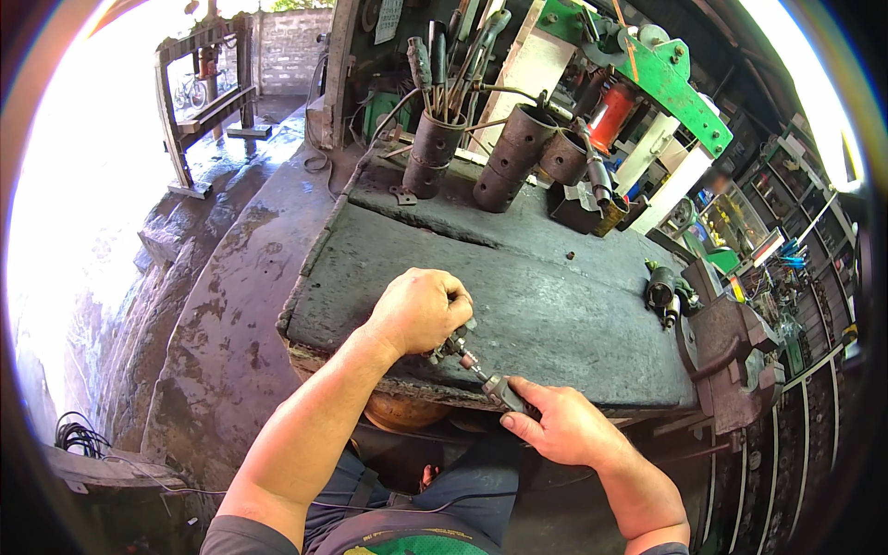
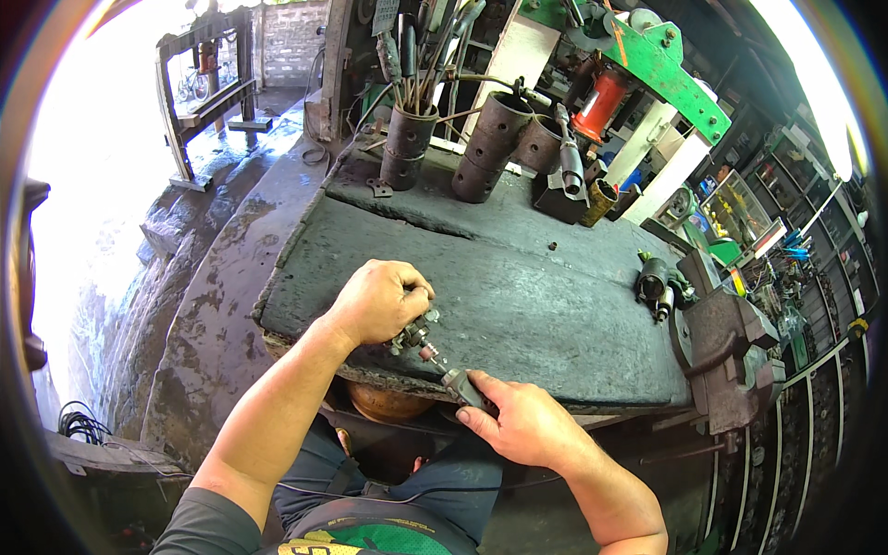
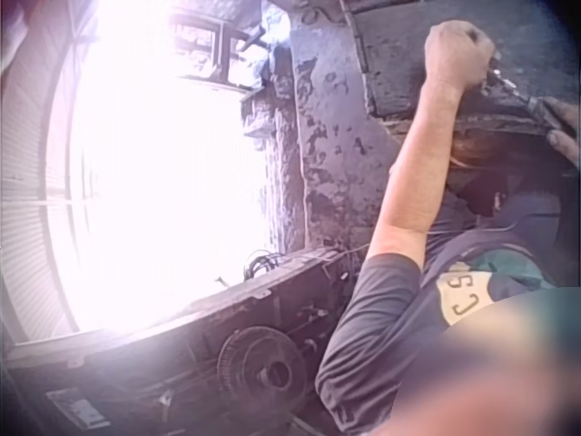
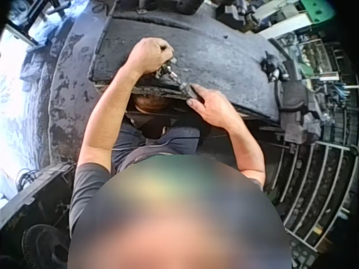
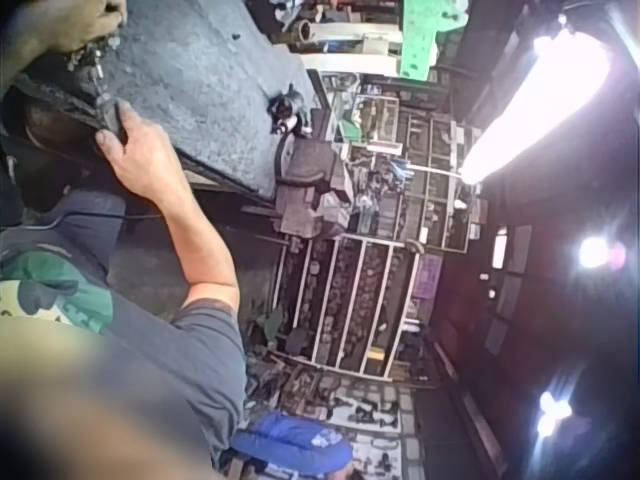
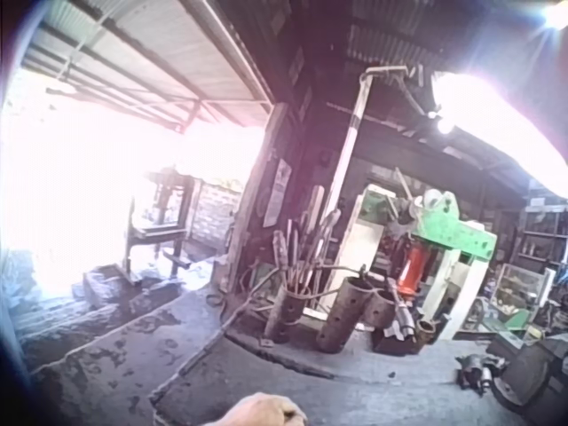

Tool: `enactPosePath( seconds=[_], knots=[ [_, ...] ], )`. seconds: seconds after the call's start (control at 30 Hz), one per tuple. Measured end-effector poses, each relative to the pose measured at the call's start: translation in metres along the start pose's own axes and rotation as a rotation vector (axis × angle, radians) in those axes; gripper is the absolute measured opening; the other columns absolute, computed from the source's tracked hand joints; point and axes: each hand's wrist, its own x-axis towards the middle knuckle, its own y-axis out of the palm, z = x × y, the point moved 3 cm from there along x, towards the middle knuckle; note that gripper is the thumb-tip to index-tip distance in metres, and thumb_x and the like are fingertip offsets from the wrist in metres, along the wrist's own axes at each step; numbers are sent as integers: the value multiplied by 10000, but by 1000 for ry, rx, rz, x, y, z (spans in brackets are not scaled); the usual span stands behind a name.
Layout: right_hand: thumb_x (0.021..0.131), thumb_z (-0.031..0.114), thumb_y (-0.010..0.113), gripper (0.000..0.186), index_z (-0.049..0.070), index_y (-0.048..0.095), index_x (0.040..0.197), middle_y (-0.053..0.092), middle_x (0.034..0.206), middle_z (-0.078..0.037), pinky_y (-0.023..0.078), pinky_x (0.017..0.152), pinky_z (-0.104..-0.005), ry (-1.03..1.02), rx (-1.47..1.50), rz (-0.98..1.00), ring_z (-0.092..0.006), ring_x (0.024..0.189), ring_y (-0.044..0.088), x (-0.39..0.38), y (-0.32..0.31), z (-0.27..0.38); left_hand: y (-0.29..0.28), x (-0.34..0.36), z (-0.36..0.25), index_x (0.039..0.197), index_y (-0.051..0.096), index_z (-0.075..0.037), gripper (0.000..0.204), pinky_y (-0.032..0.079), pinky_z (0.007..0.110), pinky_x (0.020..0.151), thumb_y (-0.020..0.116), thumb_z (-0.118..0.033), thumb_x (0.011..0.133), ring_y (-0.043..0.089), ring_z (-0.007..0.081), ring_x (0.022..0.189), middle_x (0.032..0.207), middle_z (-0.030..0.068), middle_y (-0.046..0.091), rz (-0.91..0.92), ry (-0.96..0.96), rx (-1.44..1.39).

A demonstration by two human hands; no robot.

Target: The person uses a rotary tool to grind or polish a small metallic mechanical part on a workbench. The part is held in the left hand while the tool is operated with the right hand. The person repeatedly repositions the part to treat different surfaces.

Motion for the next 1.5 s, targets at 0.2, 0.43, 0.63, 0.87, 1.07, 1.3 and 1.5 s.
enactPosePath(
  seconds=[0.2, 0.43, 0.63, 0.87, 1.07, 1.3, 1.5],
  knots=[
    [1155, 430, 777, 647, 23, 644, 1640, 849, 1237, -291, 632, 1015, -581, -16, -20, -81, -531, 1178, 803, -2, -3, -1, 1, 0, 0, 1055, 921, -88, 267, 649, 521, 1005, 768, -299, 997, 825, 438, 1085, 1103, 190, 878, 18, -3, 1],
    [1153, 438, 778, 657, 16, 645, 1639, 844, 1189, -299, 640, 983, -581, -2, -15, -58, -533, 1125, 811, -5, -4, -4, 0, -1, -2, 1052, 921, -44, 233, 666, 475, 972, 783, -224, 1000, 851, 401, 1025, 1062, 191, 888, -27, 33, 12],
    [1159, 443, 774, 660, 13, 641, 1642, 846, 1175, -288, 638, 969, -585, -10, 0, -32, -535, 1107, 808, -7, 0, -5, 3, -2, 3, 1047, 916, -80, 244, 657, 497, 988, 792, -282, 990, 828, 422, 1060, 1095, 176, 878, -45, 72, 23],
    [1161, 441, 774, 658, 13, 640, 1642, 847, 1193, -282, 639, 986, -573, -8, 14, -26, -527, 1141, 806, -7, 2, -6, -3, -30, 15, 1017, 876, -37, 89, 672, 438, 940, 805, -52, 965, 852, 337, 1005, 1058, 124, 887, -239, 382, -194],
    [1163, 434, 775, 651, 10, 633, 1636, 851, 1179, -270, 639, 966, -576, -46, 0, -51, -530, 1110, 809, -7, 3, 1, -1, -33, 20, 1051, 883, 5, 161, 687, 425, 972, 770, 6, 935, 867, 331, 1047, 1119, 174, 892, -237, 421, -177],
    [1163, 433, 773, 650, 17, 629, 1641, 849, 1179, -273, 639, 960, -578, -53, -41, -65, -531, 1101, 808, -6, 1, 6, -2, -32, 19, 1034, 883, -25, 113, 680, 435, 958, 804, -41, 954, 860, 340, 1028, 1089, 145, 892, -252, 407, -189],
    [1161, 436, 773, 657, 18, 628, 1646, 847, 1197, -272, 637, 978, -573, -15, -13, 5, -525, 1135, 803, -4, 3, 7, -2, -31, 18, 1021, 880, -34, 89, 677, 437, 930, 817, -65, 966, 855, 342, 998, 1056, 129, 888, -268, 427, -189]
  ],
)
